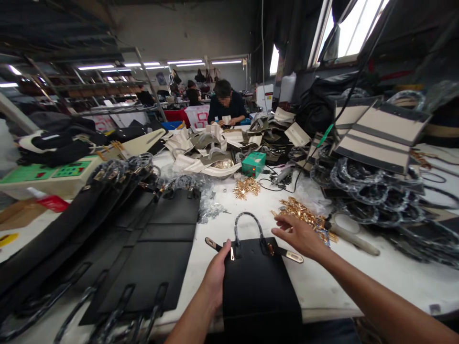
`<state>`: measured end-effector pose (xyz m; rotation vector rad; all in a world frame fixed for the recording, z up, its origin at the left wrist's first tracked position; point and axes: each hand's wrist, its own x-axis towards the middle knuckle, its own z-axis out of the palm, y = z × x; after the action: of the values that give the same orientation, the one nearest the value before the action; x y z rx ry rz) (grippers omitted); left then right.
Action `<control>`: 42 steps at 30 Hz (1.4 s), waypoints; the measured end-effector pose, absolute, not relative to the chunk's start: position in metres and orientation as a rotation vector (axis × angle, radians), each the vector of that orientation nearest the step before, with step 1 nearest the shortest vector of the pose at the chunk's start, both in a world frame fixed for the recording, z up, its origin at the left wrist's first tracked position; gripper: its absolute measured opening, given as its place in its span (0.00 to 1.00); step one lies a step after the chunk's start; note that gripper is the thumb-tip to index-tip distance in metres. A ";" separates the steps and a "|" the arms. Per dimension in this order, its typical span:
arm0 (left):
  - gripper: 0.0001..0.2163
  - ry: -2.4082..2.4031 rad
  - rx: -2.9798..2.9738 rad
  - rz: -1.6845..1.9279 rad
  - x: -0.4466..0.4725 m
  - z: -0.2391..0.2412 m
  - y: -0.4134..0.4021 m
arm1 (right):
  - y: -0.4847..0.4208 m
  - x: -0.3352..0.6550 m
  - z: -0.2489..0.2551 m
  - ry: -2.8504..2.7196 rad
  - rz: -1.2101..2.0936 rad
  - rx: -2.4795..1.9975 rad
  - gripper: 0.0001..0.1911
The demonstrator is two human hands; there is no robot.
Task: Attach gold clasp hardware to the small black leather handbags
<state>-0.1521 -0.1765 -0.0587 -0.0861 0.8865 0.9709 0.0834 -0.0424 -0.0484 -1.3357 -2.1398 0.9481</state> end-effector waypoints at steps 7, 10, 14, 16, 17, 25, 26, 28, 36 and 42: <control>0.28 1.078 -0.104 1.159 -0.151 -0.064 -0.174 | 0.043 0.023 -0.048 -2.284 0.673 -1.447 0.15; 0.27 1.160 -0.010 1.227 -0.149 -0.072 -0.178 | 0.078 0.000 -0.066 -2.265 0.615 -1.539 0.15; 0.26 1.482 0.396 1.321 -0.150 -0.083 -0.181 | 0.104 -0.018 -0.085 -2.251 0.540 -1.630 0.13; 0.26 1.604 0.577 1.295 -0.151 -0.085 -0.180 | 0.108 -0.022 -0.089 -2.247 0.504 -1.643 0.10; 0.26 1.633 0.645 1.286 -0.152 -0.086 -0.179 | 0.108 -0.022 -0.091 -2.245 0.490 -1.643 0.09; 0.14 1.889 1.352 1.460 -0.153 -0.102 -0.168 | 0.102 -0.013 -0.093 -2.197 0.551 -1.613 0.06; 0.13 1.922 1.401 1.475 -0.153 -0.104 -0.168 | 0.101 -0.013 -0.091 -2.182 0.571 -1.596 0.06; 0.12 1.966 1.462 1.518 -0.152 -0.106 -0.169 | 0.098 -0.014 -0.085 -2.143 0.620 -1.556 0.07; 0.14 1.945 1.705 1.510 -0.147 -0.101 -0.169 | 0.004 -0.004 -0.054 -2.022 1.135 -1.201 0.15; 0.19 1.974 1.482 1.400 -0.143 -0.099 -0.169 | -0.060 0.001 -0.058 -1.699 1.814 -1.062 0.15</control>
<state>-0.1427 -0.1690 -0.0991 1.4818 1.9739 1.3999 0.0007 -0.0603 -0.0581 -1.0624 -1.6987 1.8140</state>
